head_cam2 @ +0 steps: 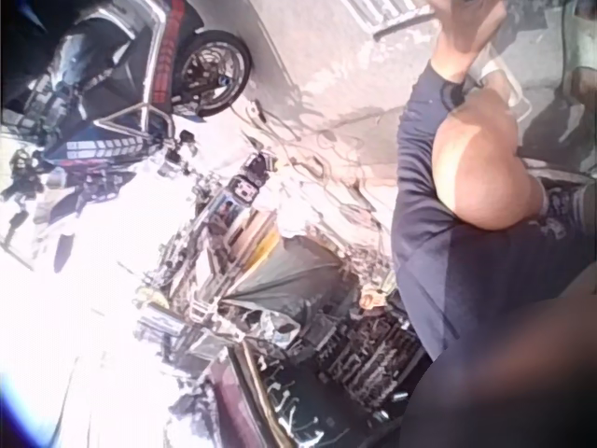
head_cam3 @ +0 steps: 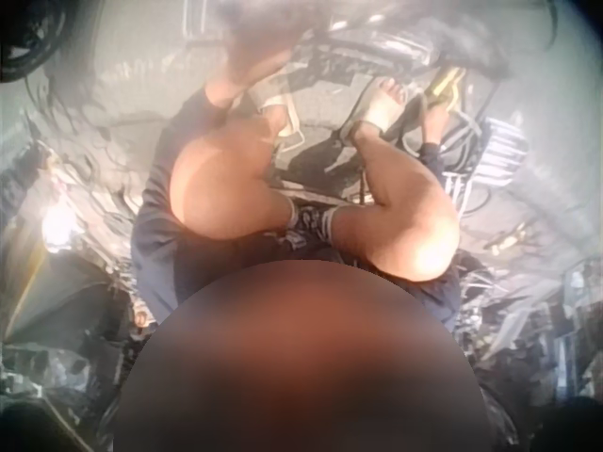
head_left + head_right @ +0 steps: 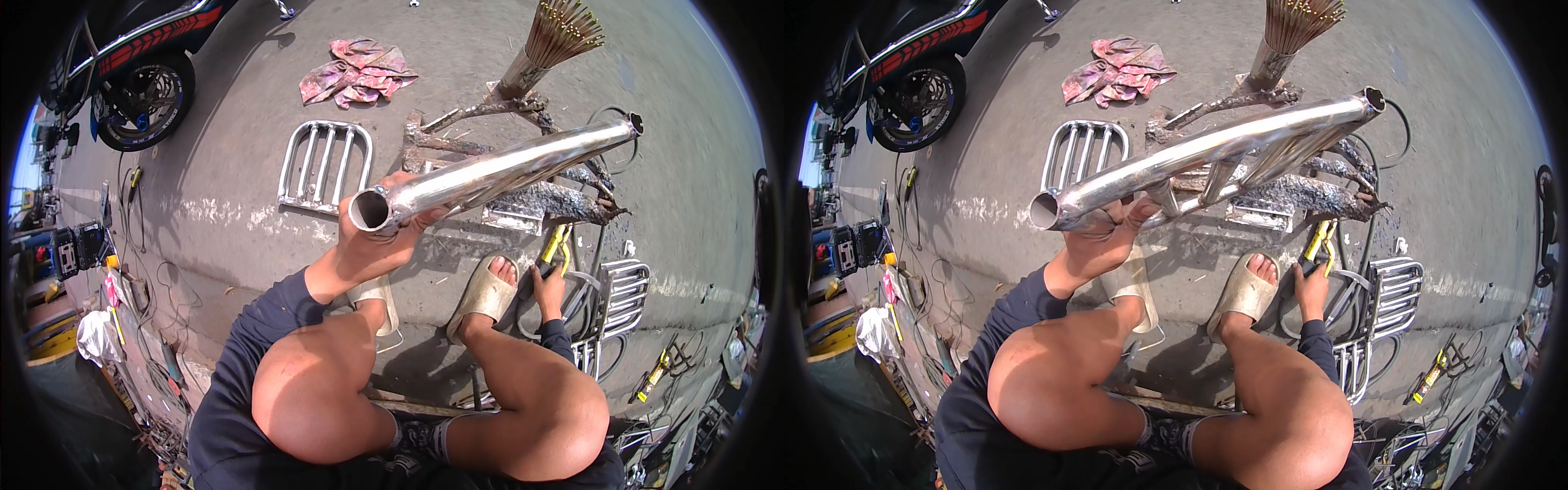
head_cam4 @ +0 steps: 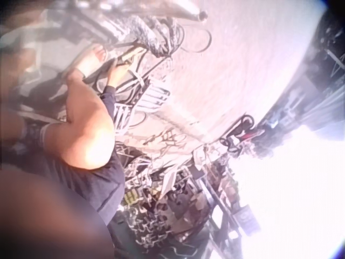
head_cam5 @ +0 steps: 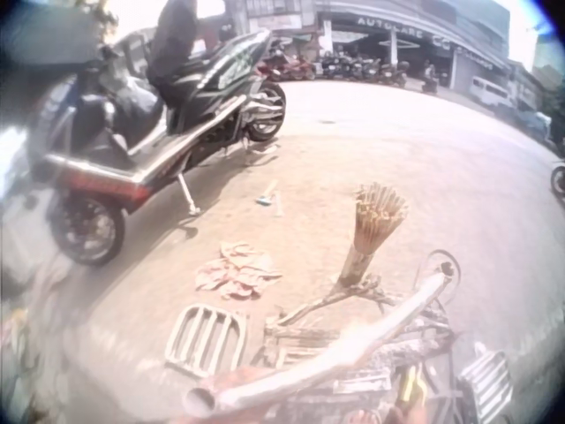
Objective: The person sits on the ground and welds a tubular metal frame using a handheld welding torch. They position the frame, apply the weld, and then inspect the joint before continuing.
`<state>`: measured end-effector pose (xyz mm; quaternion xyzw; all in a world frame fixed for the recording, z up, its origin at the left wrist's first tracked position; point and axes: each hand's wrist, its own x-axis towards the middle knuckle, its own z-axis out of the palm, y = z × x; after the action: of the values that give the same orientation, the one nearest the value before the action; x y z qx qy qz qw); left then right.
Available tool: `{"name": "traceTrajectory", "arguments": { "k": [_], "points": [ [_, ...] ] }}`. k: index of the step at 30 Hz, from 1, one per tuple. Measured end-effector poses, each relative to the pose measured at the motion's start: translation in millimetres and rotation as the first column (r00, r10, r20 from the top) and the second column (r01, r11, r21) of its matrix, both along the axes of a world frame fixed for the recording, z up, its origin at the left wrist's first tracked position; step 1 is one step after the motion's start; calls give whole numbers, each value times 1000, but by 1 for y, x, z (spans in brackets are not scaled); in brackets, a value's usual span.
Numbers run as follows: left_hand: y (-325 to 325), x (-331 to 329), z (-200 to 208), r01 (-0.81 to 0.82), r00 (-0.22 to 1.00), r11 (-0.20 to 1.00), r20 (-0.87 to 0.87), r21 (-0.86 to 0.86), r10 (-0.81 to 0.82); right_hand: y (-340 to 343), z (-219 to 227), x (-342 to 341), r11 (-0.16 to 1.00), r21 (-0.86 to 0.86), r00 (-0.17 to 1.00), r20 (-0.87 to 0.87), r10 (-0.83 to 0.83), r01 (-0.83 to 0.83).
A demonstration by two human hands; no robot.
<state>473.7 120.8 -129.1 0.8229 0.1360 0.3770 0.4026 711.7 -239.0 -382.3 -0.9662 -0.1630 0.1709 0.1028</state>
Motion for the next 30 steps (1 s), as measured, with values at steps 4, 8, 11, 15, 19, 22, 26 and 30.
{"name": "traceTrajectory", "arguments": {
  "k": [4, 8, 11, 15, 19, 22, 26, 30],
  "points": [
    [-1, 0, -1, -45, 999, 995, -10, 87, 46, 0, -2, -2, 998, 68, 1000, 18, -13, 12],
    [0, -1, -3, -66, 998, 987, 34, 145, 61, -13, 0, -7, 970, 245, 1000, -11, 15, -12],
    [3, 3, -2, -67, 996, 988, 68, 141, 58, -31, 16, -20, 910, 393, 989, -116, -95, 133],
    [0, 9, 13, 17, 999, 1000, 39, -23, -16, -47, 69, -40, 536, 597, 791, -548, -270, 597],
    [-7, 20, 36, -13, 999, 999, 47, 42, 11, -47, 153, -45, 436, 714, 834, -424, -353, 548],
    [-10, 27, 48, -19, 1000, 996, 21, 83, 17, -49, 223, -37, 333, 851, 907, -332, -258, 407],
    [-10, 36, 57, 39, 999, 995, -2, 95, -39, -66, 328, -15, 443, 892, 995, -93, -25, 95],
    [-7, 40, 64, 150, 989, 971, -20, 185, -149, -70, 419, -5, 553, 830, 997, 48, 61, -73]
  ]
}}
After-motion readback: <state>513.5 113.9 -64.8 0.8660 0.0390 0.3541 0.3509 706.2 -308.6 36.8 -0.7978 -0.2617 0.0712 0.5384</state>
